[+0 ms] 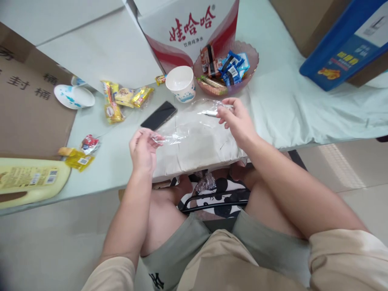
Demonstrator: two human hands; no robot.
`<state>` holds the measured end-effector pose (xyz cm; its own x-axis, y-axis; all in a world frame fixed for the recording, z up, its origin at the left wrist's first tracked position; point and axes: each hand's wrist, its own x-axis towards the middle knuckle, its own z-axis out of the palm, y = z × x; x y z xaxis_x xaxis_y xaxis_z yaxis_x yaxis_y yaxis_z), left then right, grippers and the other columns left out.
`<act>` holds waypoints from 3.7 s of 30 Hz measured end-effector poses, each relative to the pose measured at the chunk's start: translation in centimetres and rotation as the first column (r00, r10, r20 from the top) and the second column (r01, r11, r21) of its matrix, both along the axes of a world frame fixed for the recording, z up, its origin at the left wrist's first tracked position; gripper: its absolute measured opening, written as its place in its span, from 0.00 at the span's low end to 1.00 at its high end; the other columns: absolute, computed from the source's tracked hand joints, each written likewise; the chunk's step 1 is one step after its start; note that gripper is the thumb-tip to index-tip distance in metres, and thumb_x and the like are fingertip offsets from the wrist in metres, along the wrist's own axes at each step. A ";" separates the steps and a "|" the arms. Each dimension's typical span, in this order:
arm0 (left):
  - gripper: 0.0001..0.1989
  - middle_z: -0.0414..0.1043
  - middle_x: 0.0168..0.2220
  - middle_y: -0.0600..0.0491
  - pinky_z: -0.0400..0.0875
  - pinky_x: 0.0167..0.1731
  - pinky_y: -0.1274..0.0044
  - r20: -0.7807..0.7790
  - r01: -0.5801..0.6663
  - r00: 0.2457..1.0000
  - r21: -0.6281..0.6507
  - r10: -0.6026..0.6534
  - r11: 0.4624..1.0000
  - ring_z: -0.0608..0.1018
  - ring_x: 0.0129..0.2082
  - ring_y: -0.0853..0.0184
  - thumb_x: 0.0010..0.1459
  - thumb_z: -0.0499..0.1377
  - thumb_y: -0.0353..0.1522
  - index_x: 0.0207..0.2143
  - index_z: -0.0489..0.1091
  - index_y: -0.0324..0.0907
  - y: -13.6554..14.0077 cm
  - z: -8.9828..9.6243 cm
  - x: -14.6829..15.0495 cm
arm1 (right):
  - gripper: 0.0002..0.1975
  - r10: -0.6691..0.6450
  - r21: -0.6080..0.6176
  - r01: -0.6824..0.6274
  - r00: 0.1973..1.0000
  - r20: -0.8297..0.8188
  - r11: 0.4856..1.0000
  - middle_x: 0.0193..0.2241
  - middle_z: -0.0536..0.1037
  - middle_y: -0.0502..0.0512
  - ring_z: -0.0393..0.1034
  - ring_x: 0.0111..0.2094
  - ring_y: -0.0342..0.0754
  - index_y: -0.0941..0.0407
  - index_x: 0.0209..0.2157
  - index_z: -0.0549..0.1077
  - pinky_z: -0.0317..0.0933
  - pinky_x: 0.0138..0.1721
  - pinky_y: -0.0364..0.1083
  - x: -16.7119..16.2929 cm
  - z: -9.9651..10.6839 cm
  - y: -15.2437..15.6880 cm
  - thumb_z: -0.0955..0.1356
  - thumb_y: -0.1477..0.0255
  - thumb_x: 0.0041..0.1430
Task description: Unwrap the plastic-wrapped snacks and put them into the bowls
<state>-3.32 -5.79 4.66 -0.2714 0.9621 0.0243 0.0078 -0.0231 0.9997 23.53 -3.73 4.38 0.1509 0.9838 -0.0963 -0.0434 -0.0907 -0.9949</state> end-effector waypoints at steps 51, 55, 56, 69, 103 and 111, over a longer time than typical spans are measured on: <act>0.14 0.70 0.13 0.51 0.57 0.15 0.80 -0.277 0.167 0.834 -0.698 -0.478 0.696 0.69 0.14 0.69 0.43 0.68 0.31 0.11 0.70 0.41 -0.8 -0.8 -3.8 | 0.16 0.138 -0.140 -0.041 0.575 0.806 0.989 0.36 0.80 0.66 0.70 0.38 0.63 0.51 0.50 0.71 0.63 0.40 0.58 0.9 -3.2 1.1 0.67 0.62 0.62; 0.16 0.67 0.15 0.55 0.55 0.20 0.78 -0.583 0.007 0.684 -0.596 -0.439 0.803 0.66 0.17 0.69 0.48 0.67 0.36 0.14 0.66 0.43 -0.6 -1.3 -4.4 | 0.21 0.179 -0.140 -0.117 0.472 0.863 0.983 0.41 0.81 0.65 0.71 0.39 0.62 0.51 0.55 0.70 0.64 0.38 0.57 0.5 -2.8 0.8 0.67 0.64 0.60; 0.15 0.67 0.17 0.56 0.56 0.22 0.78 -0.633 -0.027 0.668 -0.547 -0.392 0.837 0.66 0.19 0.69 0.48 0.68 0.37 0.17 0.66 0.44 -0.6 -1.3 -4.5 | 0.23 0.193 -0.148 -0.133 0.442 0.876 0.980 0.43 0.80 0.65 0.71 0.39 0.62 0.51 0.56 0.70 0.65 0.39 0.57 0.3 -2.6 0.8 0.67 0.66 0.60; 0.09 0.67 0.24 0.57 0.60 0.29 0.80 -0.391 0.101 0.897 -0.273 -0.206 0.957 0.69 0.26 0.70 0.51 0.65 0.26 0.23 0.68 0.42 1.1 -2.0 -2.9 | 0.32 0.562 -0.240 -0.732 0.230 0.794 0.638 0.67 0.66 0.64 0.51 0.70 0.73 0.48 0.59 0.74 0.48 0.67 0.73 1.5 -0.7 -1.4 0.74 0.57 0.52; 0.11 0.68 0.18 0.59 0.67 0.17 0.78 0.229 0.298 0.945 -0.316 -0.233 0.901 0.73 0.15 0.67 0.56 0.66 0.34 0.42 0.73 0.49 4.6 -2.5 1.0 | 0.19 0.433 0.022 -0.433 0.901 -0.019 0.901 0.54 0.78 0.53 0.71 0.28 0.42 0.48 0.50 0.76 0.69 0.30 0.47 -3.7 -2.5 2.9 0.68 0.71 0.56; 0.19 0.73 0.22 0.50 0.72 0.22 0.76 0.245 0.400 0.912 -0.362 -0.328 0.842 0.78 0.22 0.66 0.58 0.61 0.44 0.21 0.67 0.41 4.4 -2.3 0.4 | 0.12 0.493 0.213 -0.551 0.827 0.271 0.807 0.55 0.75 0.57 0.69 0.58 0.55 0.53 0.24 0.80 0.59 0.63 0.60 -2.1 -3.6 2.4 0.65 0.78 0.50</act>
<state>-2.93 -1.40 2.34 0.1350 0.9097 -0.3926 -0.0899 0.4059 0.9095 21.39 -1.38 0.73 -0.4063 0.8996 0.1602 0.1275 0.2295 -0.9649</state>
